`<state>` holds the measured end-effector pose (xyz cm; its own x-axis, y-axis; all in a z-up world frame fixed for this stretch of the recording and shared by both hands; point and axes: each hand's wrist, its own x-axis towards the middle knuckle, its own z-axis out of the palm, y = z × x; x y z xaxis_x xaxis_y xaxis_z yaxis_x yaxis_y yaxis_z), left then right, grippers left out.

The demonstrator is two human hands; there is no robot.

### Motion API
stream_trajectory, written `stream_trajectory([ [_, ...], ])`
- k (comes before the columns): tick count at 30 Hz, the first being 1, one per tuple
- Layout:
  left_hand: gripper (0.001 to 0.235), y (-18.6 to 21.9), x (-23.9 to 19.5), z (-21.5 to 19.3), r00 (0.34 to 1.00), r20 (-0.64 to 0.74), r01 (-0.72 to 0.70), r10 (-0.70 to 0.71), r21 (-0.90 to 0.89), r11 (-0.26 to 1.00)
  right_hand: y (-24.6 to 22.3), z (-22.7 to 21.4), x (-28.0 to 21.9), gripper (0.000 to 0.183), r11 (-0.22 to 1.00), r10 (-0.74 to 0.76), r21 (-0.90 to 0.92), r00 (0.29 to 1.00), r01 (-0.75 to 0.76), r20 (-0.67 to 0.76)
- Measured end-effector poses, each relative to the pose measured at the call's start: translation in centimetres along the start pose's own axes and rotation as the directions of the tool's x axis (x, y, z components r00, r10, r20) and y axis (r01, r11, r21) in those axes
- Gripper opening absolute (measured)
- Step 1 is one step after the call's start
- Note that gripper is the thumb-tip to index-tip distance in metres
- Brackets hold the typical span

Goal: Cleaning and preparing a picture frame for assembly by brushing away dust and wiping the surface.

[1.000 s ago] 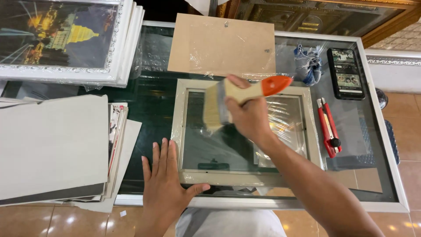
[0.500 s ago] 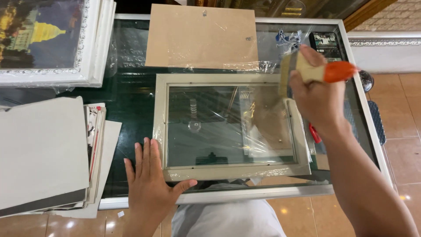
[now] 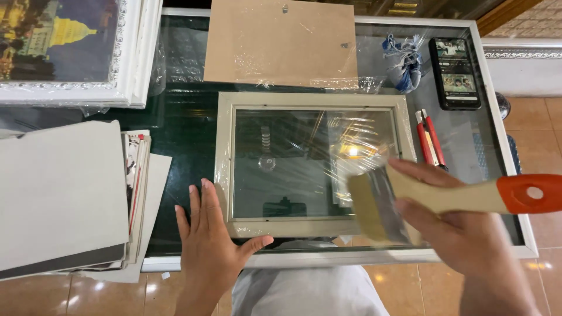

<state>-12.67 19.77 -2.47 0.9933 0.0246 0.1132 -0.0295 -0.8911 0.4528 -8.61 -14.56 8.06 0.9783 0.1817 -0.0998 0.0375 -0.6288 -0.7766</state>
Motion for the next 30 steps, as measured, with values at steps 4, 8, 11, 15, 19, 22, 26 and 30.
stream_trajectory([
  [4, 0.136, 0.0, -0.1, -0.3, 1.0, -0.024, -0.013, 0.013, -0.01, 1.0, -4.1, 10.0, 4.4, 0.05, 0.9, -0.247, 0.327, 0.956, 0.287, -0.159],
  [8, 0.136, 0.1, -0.1, -0.3, 1.0, -0.003, 0.008, -0.008, 0.045, 0.999, -6.8, 15.0, 6.2, 0.05, 0.86, -0.438, 0.245, 0.894, 0.447, -0.094],
  [11, 0.134, -0.1, 0.0, 0.0, 1.0, -0.02, -0.018, 0.019, 0.047, 0.999, -4.7, 12.9, 5.8, 0.049, 0.929, -0.185, 0.323, 0.983, 0.179, -0.013],
  [15, 0.133, -0.2, -0.1, 0.1, 1.0, -0.021, -0.02, 0.021, 0.028, 0.999, 2.6, 5.1, 2.9, 0.049, 0.967, 0.033, 0.255, 0.989, 0.005, -0.141],
  [19, 0.132, -0.3, -0.1, 0.3, 0.998, -0.044, -0.039, 0.04, 0.025, 0.999, 6.9, -1.0, 0.0, 0.05, 0.976, 0.17, 0.182, 0.933, -0.116, -0.317],
  [22, 0.132, -0.2, -0.1, 0.3, 0.997, -0.055, -0.047, 0.048, 0.025, 0.999, 5.0, -2.3, 0.1, 0.048, 0.986, 0.158, 0.111, 0.91, -0.125, -0.384],
  [26, 0.133, -0.1, 0.0, 0.2, 0.999, -0.038, -0.028, 0.029, 0.022, 0.999, -1.3, -0.4, 4.5, 0.046, 0.93, 0.089, -0.295, 0.914, -0.219, -0.396],
  [30, 0.134, -0.1, 0.0, -0.2, 1.0, -0.017, -0.024, 0.024, 0.015, 1.0, -3.2, 7.6, 8.6, 0.031, 0.744, -0.066, -0.66, 0.971, -0.106, -0.23],
])
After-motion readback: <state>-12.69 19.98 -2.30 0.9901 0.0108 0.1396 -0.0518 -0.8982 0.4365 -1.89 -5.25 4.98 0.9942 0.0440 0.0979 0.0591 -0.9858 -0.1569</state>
